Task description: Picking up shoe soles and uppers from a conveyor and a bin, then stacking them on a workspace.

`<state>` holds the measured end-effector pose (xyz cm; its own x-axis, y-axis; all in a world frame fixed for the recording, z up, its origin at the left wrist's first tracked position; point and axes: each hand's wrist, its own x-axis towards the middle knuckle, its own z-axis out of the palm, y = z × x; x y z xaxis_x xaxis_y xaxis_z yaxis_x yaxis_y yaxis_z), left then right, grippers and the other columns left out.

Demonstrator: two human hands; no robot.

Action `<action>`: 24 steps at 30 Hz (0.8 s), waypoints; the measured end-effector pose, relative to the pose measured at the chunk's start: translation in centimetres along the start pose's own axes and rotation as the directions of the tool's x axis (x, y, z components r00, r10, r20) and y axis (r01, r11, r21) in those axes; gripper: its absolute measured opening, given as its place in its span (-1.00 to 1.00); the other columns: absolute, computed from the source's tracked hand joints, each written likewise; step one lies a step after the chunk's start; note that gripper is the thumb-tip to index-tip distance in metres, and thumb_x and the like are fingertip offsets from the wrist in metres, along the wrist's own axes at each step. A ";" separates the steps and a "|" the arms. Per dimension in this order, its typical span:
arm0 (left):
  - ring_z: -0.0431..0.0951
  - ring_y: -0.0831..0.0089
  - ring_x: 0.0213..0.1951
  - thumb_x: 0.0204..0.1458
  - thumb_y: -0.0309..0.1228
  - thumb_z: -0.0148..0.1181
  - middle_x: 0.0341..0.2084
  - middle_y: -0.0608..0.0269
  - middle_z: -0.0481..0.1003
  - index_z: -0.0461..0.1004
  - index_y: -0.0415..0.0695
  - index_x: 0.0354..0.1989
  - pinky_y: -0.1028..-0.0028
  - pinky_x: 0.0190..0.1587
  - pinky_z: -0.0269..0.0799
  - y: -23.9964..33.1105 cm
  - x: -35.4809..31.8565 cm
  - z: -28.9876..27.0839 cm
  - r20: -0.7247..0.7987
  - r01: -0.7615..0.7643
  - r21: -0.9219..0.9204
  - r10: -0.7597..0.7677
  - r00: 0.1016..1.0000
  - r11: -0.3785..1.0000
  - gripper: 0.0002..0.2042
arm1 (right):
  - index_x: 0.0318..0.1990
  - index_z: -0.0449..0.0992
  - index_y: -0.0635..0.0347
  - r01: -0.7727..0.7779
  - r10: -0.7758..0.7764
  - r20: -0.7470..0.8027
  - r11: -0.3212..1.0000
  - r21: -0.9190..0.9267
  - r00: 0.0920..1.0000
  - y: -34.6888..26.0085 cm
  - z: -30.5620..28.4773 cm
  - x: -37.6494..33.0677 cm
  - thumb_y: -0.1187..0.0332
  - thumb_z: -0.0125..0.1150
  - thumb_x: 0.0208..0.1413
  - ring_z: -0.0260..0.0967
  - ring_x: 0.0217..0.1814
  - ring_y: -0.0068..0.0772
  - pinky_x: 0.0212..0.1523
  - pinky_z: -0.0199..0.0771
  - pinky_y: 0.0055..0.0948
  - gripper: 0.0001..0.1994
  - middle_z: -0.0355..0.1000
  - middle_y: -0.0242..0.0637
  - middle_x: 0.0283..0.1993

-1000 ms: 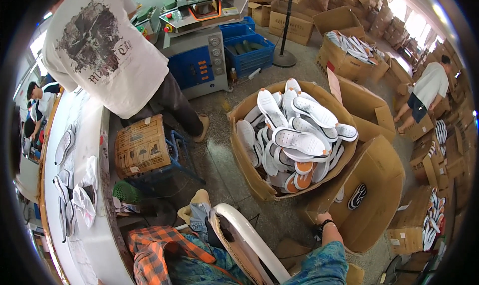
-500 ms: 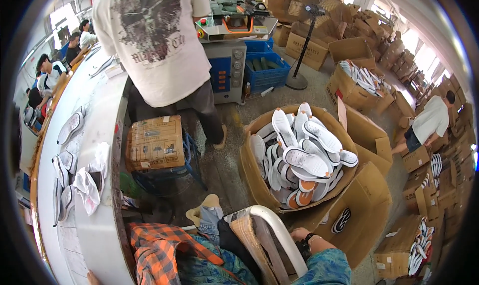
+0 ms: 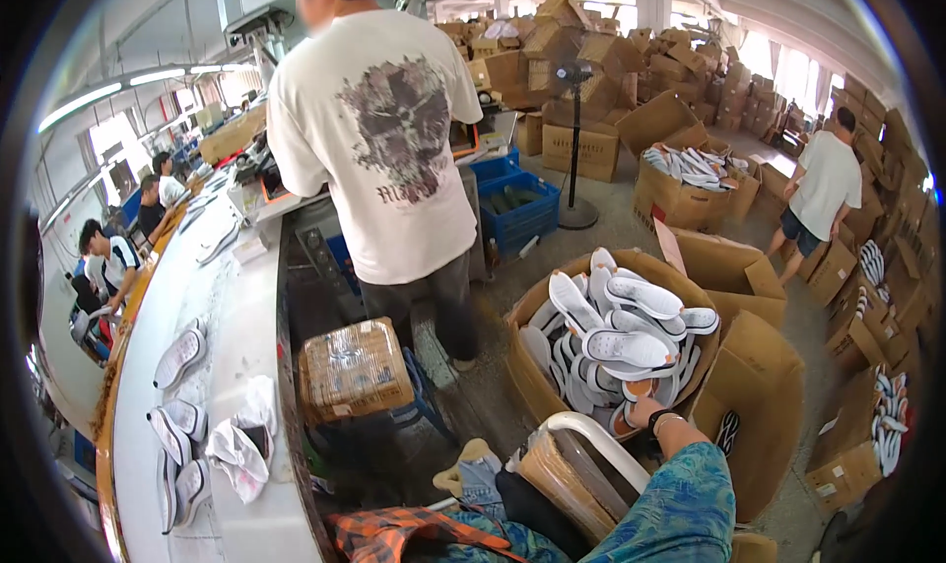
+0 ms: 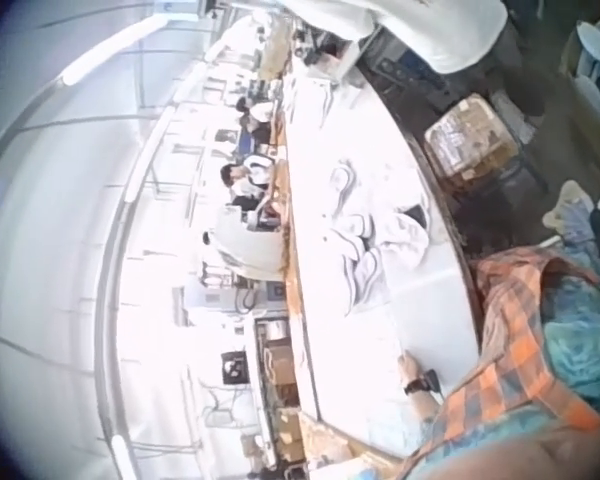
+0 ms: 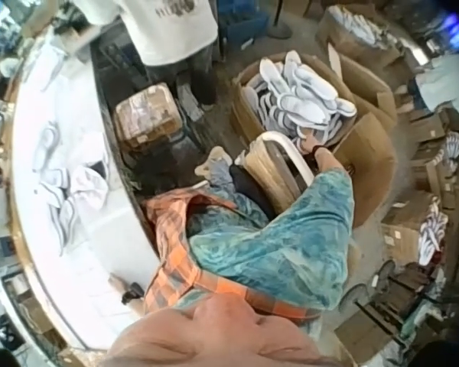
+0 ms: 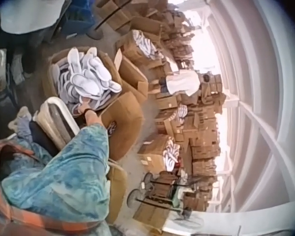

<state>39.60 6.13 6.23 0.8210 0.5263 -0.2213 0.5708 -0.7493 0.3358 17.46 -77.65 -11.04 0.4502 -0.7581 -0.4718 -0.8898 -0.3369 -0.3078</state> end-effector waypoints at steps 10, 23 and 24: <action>0.37 -0.03 -0.18 0.09 -0.12 -0.22 -0.23 -0.14 0.41 0.38 -0.32 -0.16 0.28 -0.11 0.27 0.1 -0.1 0.0 -0.130 -0.205 0.045 0.209 0.969 0.978 -0.54 | -0.10 0.23 0.32 0.388 -0.373 0.118 0.908 -0.156 0.920 -3.9 2.1 0.2 0.10 0.07 -0.09 0.24 0.02 -0.02 -0.04 0.22 -0.19 -0.51 0.31 0.16 -0.12; 0.34 -0.01 -0.09 0.09 -0.09 -0.26 -0.12 -0.17 0.35 0.32 -0.32 -0.08 0.29 -0.02 0.22 0.8 -0.9 -0.1 -0.127 -0.035 0.098 0.047 0.991 0.995 -0.51 | 0.19 -0.24 0.29 0.183 -0.477 -0.309 0.737 -0.651 0.823 -5.8 -0.2 -1.7 0.26 -0.01 -0.07 0.19 0.08 -0.03 0.03 0.20 -0.26 -0.28 0.29 0.15 -0.06; 0.33 -0.01 -0.07 0.09 -0.09 -0.27 -0.11 -0.18 0.33 0.31 -0.32 -0.07 0.29 -0.01 0.21 2.1 -1.5 -0.7 -0.090 -0.038 0.093 0.046 0.995 0.995 -0.50 | 0.21 -0.28 0.29 0.167 -0.501 -0.328 0.714 -0.680 0.801 -6.7 -0.4 -1.8 0.28 -0.02 -0.06 0.19 0.08 -0.03 0.03 0.20 -0.26 -0.26 0.28 0.15 -0.06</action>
<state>39.55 4.08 7.88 0.8424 0.5248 -0.1224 0.5376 -0.8030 0.2573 22.61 -74.22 -7.83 0.7817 -0.6218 0.0473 -0.6103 -0.7472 0.2633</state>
